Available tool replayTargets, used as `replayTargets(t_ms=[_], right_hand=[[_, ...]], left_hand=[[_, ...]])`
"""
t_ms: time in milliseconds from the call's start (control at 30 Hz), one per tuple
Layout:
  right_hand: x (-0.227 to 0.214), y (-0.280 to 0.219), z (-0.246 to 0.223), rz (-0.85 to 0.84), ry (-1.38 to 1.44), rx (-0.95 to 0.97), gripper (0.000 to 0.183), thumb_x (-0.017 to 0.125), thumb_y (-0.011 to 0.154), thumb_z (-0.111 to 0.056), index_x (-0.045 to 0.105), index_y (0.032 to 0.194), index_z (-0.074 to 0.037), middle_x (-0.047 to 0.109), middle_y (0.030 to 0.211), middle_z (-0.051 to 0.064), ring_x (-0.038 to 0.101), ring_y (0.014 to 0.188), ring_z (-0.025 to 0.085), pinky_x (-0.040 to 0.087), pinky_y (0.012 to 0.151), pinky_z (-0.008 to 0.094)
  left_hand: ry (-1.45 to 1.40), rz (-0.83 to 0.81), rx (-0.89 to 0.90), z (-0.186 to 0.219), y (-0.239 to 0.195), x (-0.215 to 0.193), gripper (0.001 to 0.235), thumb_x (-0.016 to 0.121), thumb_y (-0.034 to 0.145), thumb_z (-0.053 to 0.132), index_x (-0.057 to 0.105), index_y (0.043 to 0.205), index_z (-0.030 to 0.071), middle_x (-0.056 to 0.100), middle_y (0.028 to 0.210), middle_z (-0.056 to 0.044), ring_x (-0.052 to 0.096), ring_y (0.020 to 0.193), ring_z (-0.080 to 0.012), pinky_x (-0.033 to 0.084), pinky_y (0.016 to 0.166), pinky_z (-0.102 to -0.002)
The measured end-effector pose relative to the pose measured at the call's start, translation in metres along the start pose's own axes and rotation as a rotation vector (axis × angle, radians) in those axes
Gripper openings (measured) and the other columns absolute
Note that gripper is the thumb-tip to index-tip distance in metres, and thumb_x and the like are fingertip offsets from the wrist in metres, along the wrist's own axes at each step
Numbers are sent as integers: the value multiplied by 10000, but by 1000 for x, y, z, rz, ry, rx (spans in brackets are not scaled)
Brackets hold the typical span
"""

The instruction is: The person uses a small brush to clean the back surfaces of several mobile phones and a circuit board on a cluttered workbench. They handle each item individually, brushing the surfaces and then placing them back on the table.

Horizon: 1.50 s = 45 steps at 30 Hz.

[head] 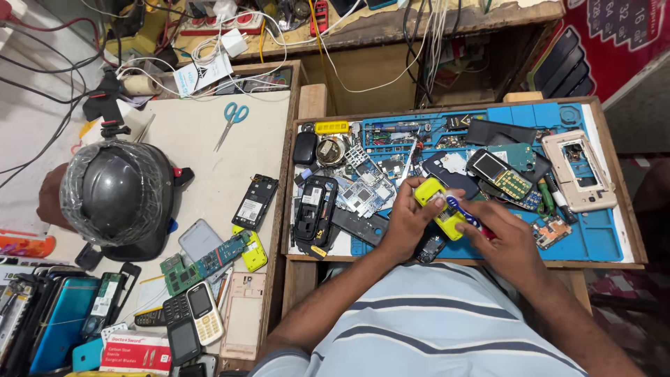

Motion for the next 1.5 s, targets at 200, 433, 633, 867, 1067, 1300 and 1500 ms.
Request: replayTargets(t_ms=[200, 433, 633, 867, 1067, 1300, 1500], right_hand=[[6, -9, 15, -21, 49, 137, 431, 789, 845, -185, 694, 1240, -43, 736, 977, 111, 670, 695, 163, 540, 625, 290], [5, -10, 26, -13, 24, 193, 353, 738, 907, -151, 700, 1242, -50, 723, 887, 107, 649, 604, 111, 520, 577, 269], [1, -3, 17, -111, -114, 122, 500, 693, 940, -132, 622, 1432, -187, 701, 884, 140, 684, 732, 283, 546, 689, 348], [26, -4, 12, -389, -110, 88, 583, 670, 861, -107, 615, 1390, -346, 752, 935, 48, 737, 743, 251, 602, 688, 360], [21, -9, 22, -336, -277, 129, 551, 678, 883, -111, 644, 1363, -378, 723, 924, 50, 716, 759, 255, 586, 665, 368], [14, -6, 16, -192, -151, 100, 568, 636, 888, -38, 627, 1406, -270, 693, 938, 98, 694, 789, 290, 569, 715, 394], [15, -2, 14, -250, -151, 83, 567, 637, 871, -38, 624, 1388, -270, 722, 972, 83, 714, 826, 292, 578, 722, 383]], left_hand=[[18, -86, -48, -5, -3, 4, 380, 595, 1075, 232, 452, 1344, 4, 661, 1347, -194, 655, 1201, -219, 548, 1039, -346], [53, -197, -74, -27, -6, -3, 459, 535, 1148, 331, 510, 1441, -21, 642, 1420, -180, 636, 1275, -209, 519, 1110, -347], [-206, -60, -103, -16, 6, -12, 539, 516, 1111, 353, 385, 1487, -11, 571, 1477, -230, 623, 1256, -306, 531, 1063, -475], [-174, -112, -61, -1, 4, -2, 635, 430, 1100, 476, 371, 1493, -19, 554, 1462, -249, 612, 1294, -350, 539, 1060, -465], [-127, -98, -40, 2, 1, -5, 595, 435, 1120, 492, 412, 1389, -39, 616, 1350, -320, 669, 1211, -382, 570, 1038, -474], [-191, -49, -63, -2, 2, -8, 569, 425, 1127, 476, 421, 1402, -21, 616, 1330, -323, 682, 1137, -394, 624, 911, -470], [-186, -46, -36, -1, 5, -9, 535, 427, 1129, 454, 405, 1401, -6, 612, 1323, -327, 687, 1128, -401, 602, 951, -480]])
Point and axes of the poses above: each hand's wrist, its own y-axis towards the middle knuckle, its own x-axis out of the palm, z = x × y, the point moved 5 cm from there along y, towards the middle knuckle
